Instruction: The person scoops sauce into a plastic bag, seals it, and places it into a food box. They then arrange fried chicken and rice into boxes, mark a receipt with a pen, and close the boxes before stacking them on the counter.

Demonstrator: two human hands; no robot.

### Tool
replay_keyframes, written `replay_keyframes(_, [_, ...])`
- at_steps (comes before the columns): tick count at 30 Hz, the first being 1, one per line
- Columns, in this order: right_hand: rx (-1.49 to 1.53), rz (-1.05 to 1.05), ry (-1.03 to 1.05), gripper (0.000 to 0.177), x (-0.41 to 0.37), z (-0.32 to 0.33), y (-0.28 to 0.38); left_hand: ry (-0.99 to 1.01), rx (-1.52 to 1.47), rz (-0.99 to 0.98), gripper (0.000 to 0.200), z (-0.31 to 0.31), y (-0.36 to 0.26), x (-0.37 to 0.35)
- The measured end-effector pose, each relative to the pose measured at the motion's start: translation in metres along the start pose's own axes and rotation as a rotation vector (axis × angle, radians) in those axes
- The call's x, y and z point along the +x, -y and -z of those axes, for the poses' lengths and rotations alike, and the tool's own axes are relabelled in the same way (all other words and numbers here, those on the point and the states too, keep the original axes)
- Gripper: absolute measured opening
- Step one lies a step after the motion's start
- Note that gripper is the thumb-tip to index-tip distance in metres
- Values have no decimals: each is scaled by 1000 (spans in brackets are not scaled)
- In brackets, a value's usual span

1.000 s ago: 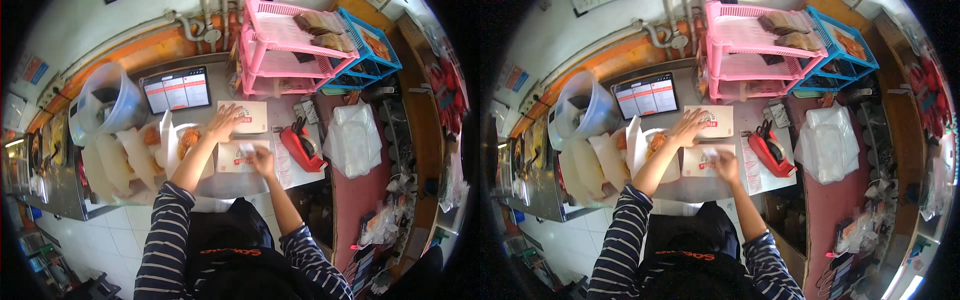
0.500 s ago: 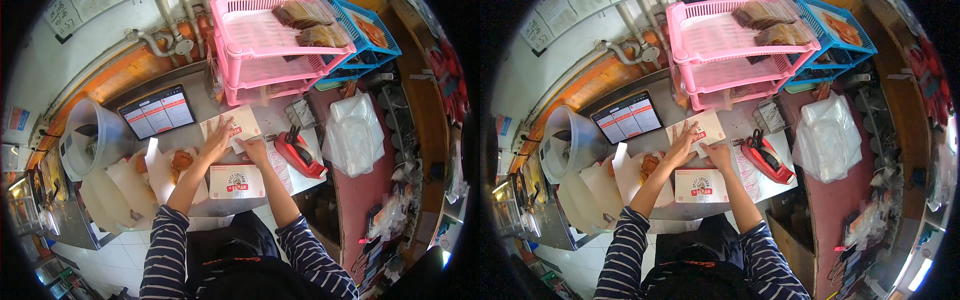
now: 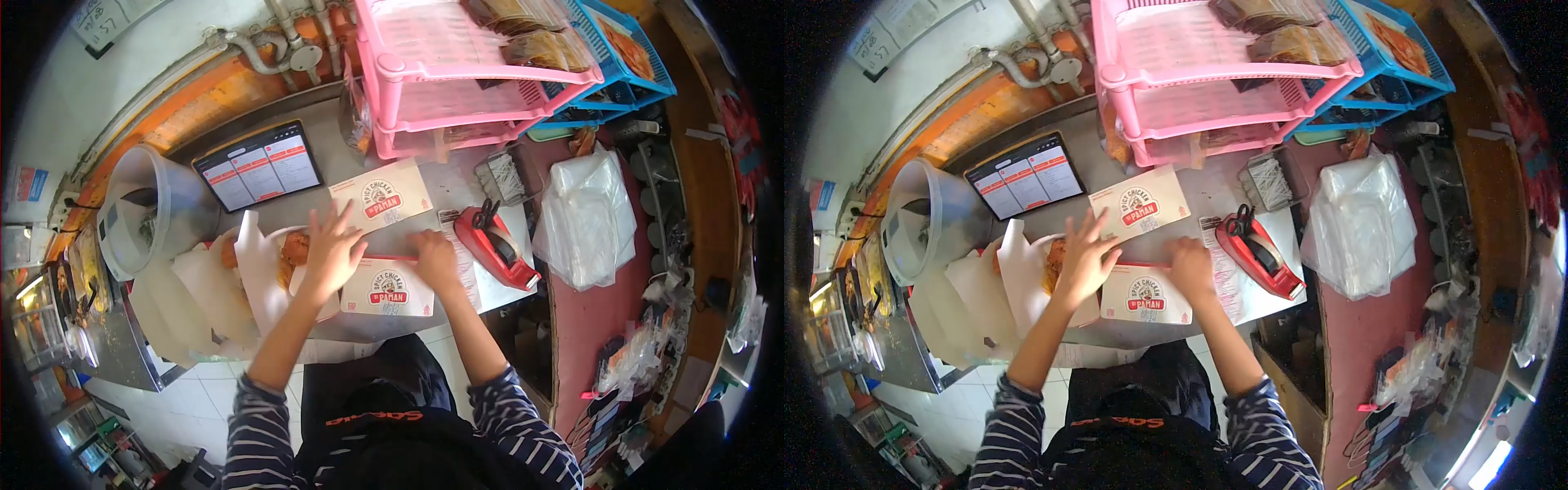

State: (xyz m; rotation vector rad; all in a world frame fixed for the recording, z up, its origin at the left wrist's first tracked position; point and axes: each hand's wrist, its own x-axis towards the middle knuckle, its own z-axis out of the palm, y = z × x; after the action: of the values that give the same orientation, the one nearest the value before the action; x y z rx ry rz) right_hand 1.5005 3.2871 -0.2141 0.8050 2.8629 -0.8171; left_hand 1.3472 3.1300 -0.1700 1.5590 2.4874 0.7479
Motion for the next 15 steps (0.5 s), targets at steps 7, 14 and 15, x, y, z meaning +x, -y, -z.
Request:
replay_keyframes(7, [-211, 260, 428, 121, -30, 20, 45, -585, 369, 681, 53, 70, -47, -125])
replay_keyframes(14, [-193, 438, 183, 114, 51, 109, 70, -329, -184, 762, 51, 59, -18, -165])
replay_keyframes(15, [-201, 467, 140, 111, 73, 101, 67, -263, -211, 808, 52, 58, -23, -162])
